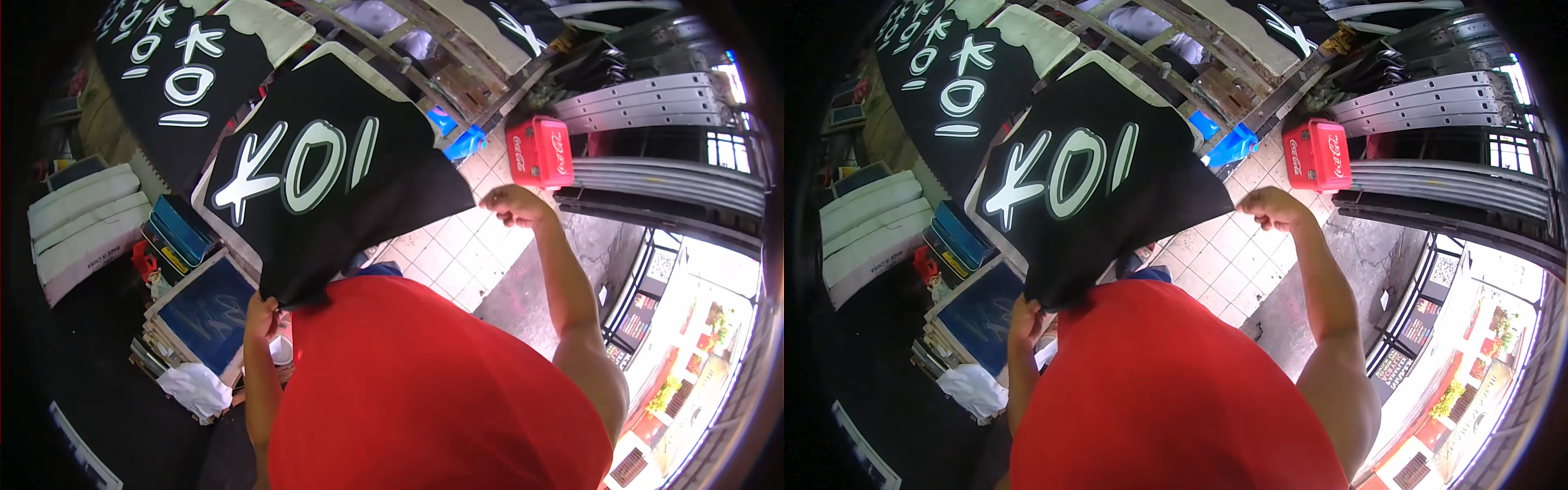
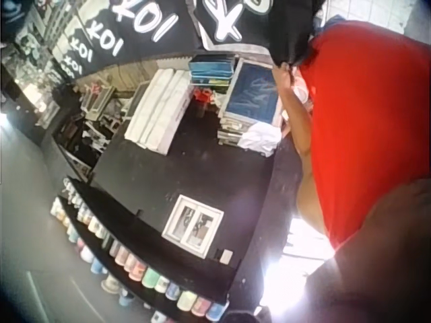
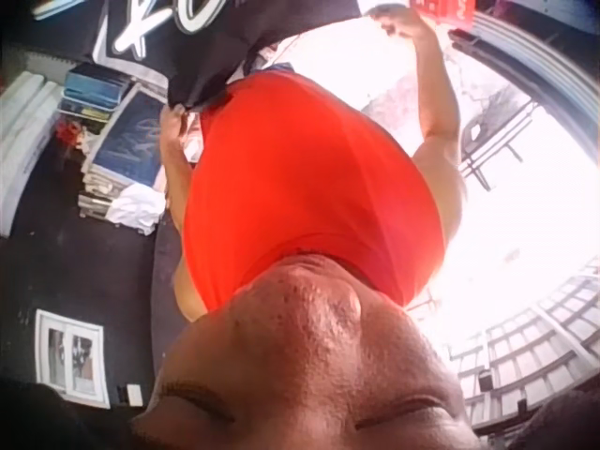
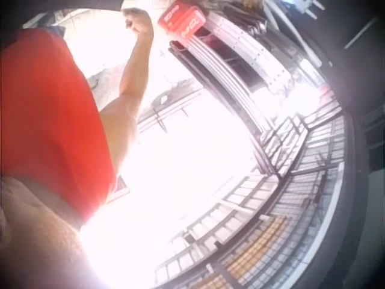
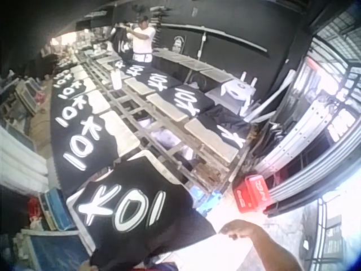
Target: The person repeatedly places black fabric panels onto screen printing platens and smooths them flat by hand.
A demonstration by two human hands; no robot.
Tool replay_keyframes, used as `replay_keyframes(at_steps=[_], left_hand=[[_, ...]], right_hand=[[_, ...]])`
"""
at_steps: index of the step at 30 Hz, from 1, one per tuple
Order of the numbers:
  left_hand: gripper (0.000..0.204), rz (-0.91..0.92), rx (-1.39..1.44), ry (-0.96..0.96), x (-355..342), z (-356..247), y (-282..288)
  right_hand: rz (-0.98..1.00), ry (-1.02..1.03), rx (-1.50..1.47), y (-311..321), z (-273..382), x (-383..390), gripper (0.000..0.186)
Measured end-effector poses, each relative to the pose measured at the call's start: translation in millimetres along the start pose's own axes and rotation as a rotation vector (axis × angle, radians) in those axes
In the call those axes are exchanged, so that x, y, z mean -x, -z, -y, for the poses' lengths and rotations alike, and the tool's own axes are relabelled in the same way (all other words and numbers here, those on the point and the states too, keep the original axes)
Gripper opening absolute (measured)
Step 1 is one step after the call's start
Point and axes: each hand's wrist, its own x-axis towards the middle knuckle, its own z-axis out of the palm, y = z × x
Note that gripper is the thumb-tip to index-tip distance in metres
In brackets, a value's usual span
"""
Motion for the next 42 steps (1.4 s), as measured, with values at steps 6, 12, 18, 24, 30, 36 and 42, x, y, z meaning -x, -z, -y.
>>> replay_keyframes(at_steps=[6,12,18,24,30,36,42], left_hand=[[0.038,0.082,0.430,-0.017,4,15,-8],[0.048,0.096,0.485,0.069,9,-29,-46],[0.051,0.110,0.334,0.019,41,-43,-60],[0.043,0.071,0.348,-0.129,53,-42,-50],[0.031,0.197,0.312,-0.032,33,-26,-56],[0.029,0.051,0.385,-0.206,15,-44,-55],[0.033,-0.053,0.195,-0.073,10,-54,-31]], right_hand=[[-0.183,0.107,0.029,-7,-69,-51,0.052],[-0.125,0.295,-0.289,-61,-84,-192,0.073],[0.169,0.274,-0.758,-96,-72,-257,0.047],[0.200,0.257,-0.689,-50,-67,-143,0.054],[0.266,0.322,-0.382,-29,-50,-72,0.058],[0.090,0.484,-0.643,-50,-17,-48,0.056],[0.079,0.226,-0.230,-49,-19,-33,0.064]])
